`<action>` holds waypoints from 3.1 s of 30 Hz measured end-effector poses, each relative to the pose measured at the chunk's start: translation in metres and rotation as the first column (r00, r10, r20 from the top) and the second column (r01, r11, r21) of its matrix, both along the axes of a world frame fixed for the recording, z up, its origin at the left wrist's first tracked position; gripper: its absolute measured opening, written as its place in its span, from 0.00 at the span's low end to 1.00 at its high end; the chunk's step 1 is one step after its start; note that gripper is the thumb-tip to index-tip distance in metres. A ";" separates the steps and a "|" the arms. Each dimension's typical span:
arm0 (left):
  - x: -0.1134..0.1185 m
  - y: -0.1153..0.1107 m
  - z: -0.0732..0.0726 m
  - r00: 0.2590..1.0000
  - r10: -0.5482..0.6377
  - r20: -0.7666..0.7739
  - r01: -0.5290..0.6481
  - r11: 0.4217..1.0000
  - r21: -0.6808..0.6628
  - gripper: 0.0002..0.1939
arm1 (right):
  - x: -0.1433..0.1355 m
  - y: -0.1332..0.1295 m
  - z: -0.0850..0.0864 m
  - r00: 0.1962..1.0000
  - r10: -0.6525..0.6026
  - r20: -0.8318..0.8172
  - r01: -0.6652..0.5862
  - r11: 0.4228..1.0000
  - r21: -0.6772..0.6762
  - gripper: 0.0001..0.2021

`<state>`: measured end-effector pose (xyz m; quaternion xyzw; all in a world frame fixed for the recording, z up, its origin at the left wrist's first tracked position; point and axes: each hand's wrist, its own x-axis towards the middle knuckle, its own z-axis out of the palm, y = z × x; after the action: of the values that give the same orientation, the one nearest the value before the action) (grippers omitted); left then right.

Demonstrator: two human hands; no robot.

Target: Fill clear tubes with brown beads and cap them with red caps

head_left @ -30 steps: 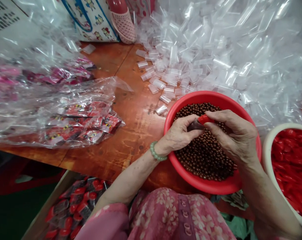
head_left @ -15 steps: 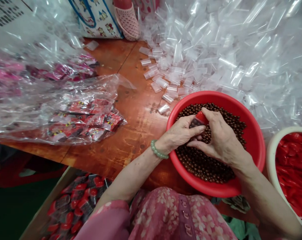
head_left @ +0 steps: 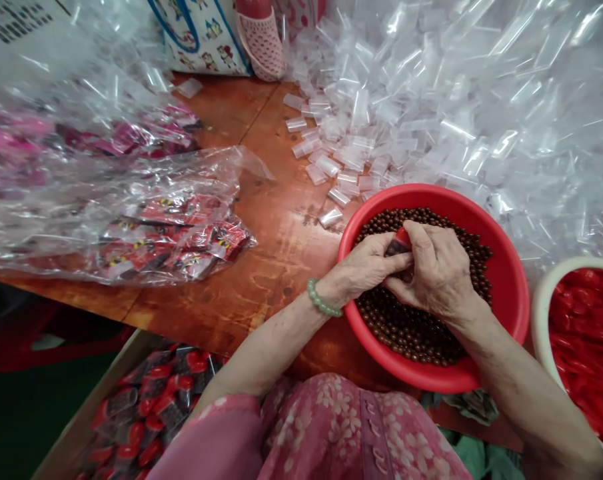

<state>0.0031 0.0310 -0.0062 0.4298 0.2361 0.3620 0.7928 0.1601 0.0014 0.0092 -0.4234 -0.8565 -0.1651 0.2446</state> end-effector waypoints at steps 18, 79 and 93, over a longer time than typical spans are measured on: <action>0.011 0.000 -0.012 1.000 0.014 0.013 -0.014 1.000 -0.007 0.25 | 0.008 -0.002 0.007 0.994 0.063 0.086 -0.054 0.993 -0.107 0.26; -0.047 -0.011 0.009 0.995 -0.094 0.044 0.097 0.992 -0.082 0.31 | 0.010 -0.005 0.015 0.692 -0.065 -0.719 -0.565 0.570 -0.596 0.28; -0.024 -0.023 -0.012 0.859 0.510 -0.050 -0.477 0.832 0.284 0.18 | 0.057 0.022 -0.004 0.938 -0.132 0.321 0.279 0.836 -0.472 0.10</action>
<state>-0.0209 0.0076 -0.0181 0.4766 0.3379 0.5550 0.5922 0.2166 0.0236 0.0053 -0.5361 -0.8438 -0.0151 -0.0170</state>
